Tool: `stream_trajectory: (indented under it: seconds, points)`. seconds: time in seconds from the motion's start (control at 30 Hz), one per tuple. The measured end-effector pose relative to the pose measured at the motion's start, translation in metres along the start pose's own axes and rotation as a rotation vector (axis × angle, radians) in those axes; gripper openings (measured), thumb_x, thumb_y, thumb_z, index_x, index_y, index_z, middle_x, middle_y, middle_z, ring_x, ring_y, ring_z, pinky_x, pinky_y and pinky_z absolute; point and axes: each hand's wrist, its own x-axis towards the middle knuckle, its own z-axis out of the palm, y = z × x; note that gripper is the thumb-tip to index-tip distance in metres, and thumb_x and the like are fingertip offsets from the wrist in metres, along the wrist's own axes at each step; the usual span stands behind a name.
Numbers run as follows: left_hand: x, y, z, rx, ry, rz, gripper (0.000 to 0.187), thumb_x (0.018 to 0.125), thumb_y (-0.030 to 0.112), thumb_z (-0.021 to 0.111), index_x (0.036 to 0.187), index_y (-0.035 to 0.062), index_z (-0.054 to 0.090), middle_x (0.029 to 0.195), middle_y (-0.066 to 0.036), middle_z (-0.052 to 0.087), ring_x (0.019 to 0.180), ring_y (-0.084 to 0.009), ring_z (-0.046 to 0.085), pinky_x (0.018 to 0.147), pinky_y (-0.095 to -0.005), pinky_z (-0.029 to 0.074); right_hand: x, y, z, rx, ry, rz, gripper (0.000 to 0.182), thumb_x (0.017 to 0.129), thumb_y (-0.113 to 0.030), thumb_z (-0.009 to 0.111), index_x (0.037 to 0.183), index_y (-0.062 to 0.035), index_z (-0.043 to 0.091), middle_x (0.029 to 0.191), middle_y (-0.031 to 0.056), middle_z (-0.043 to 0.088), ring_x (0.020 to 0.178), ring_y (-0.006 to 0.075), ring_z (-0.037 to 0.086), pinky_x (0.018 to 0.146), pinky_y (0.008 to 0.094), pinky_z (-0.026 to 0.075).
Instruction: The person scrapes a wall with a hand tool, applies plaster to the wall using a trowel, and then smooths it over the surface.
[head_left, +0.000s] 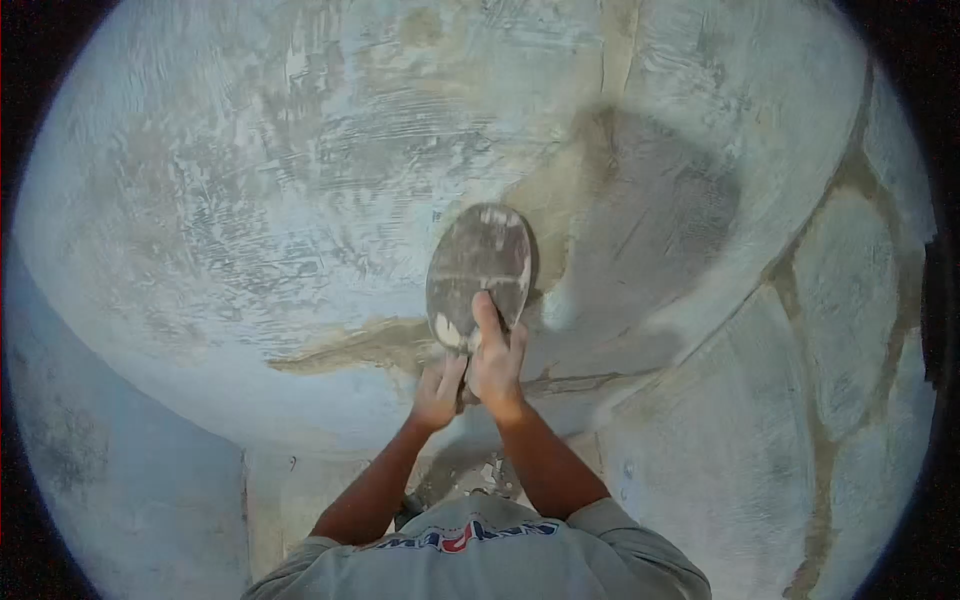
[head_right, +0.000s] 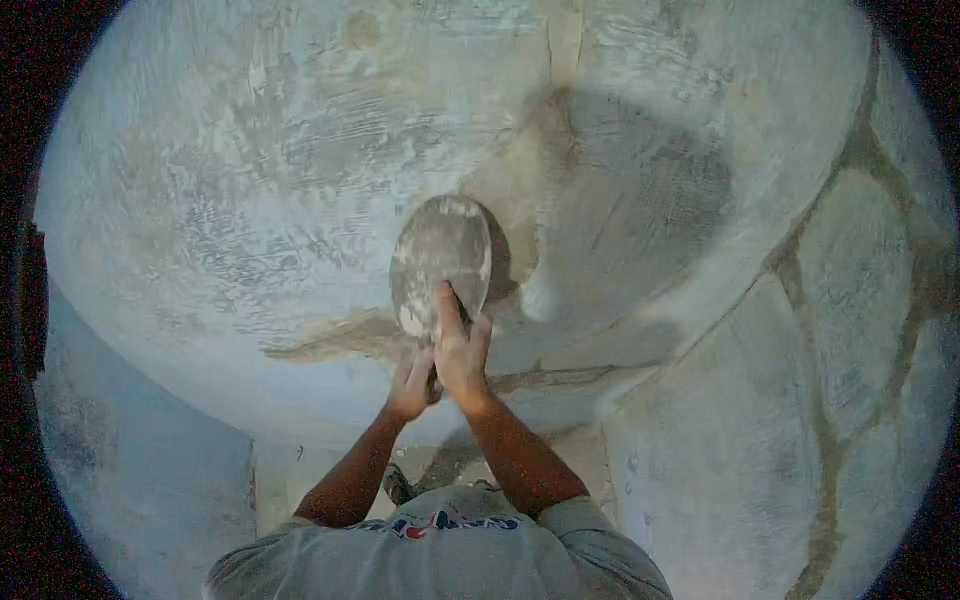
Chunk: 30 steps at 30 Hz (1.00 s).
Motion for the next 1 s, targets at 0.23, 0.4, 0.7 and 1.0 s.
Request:
stream_trajectory:
  seconds: [0.23, 0.4, 0.7, 1.0]
  points:
    - [0.009, 0.041, 0.0, 0.11, -0.093, 0.012, 0.041, 0.104, 0.026, 0.041, 0.073, 0.0028, 0.054, 0.051, 0.0, 0.042, 0.044, -0.01, 0.04, 0.045, -0.0293, 0.031, 0.003, -0.013, 0.003, -0.409, -0.082, -0.319, 0.032, 0.098, -0.012, 0.054, 0.121, 0.0099, 0.057, 0.117, 0.0147, 0.062, 0.104, 0.022, 0.059, 0.091, 0.0328, 0.046]
    - [0.0, -0.03, -0.013, 0.116, -0.066, 0.097, 0.034, 0.104, 0.024, 0.042, 0.079, 0.0033, 0.054, 0.053, -0.002, 0.044, 0.048, -0.011, 0.047, 0.047, -0.0316, 0.035, -0.006, 0.002, 0.003, -0.249, 0.022, -0.184, 0.035, 0.097, -0.018, 0.06, 0.118, 0.0093, 0.057, 0.114, 0.0112, 0.063, 0.101, 0.0183, 0.059, 0.087, 0.0334, 0.047]
    - [0.011, 0.016, 0.0, 0.147, 0.011, 0.145, 0.038, 0.104, 0.024, 0.041, 0.077, 0.0026, 0.056, 0.057, -0.004, 0.048, 0.052, -0.0104, 0.046, 0.05, -0.0328, 0.036, 0.011, 0.001, 0.0, -0.243, -0.006, -0.142, 0.037, 0.097, -0.019, 0.06, 0.117, 0.0123, 0.058, 0.115, 0.0132, 0.062, 0.101, 0.0204, 0.059, 0.083, 0.0327, 0.048]
    - [-0.002, 0.01, 0.004, -0.145, -0.037, -0.085, 0.045, 0.106, 0.031, 0.036, 0.073, 0.0062, 0.052, 0.051, 0.003, 0.044, 0.041, -0.0087, 0.041, 0.041, -0.0271, 0.032, 0.005, -0.002, 0.004, -0.28, -0.038, -0.115, 0.038, 0.098, -0.016, 0.058, 0.123, 0.0127, 0.053, 0.119, 0.0121, 0.061, 0.109, 0.0197, 0.057, 0.095, 0.0313, 0.044]
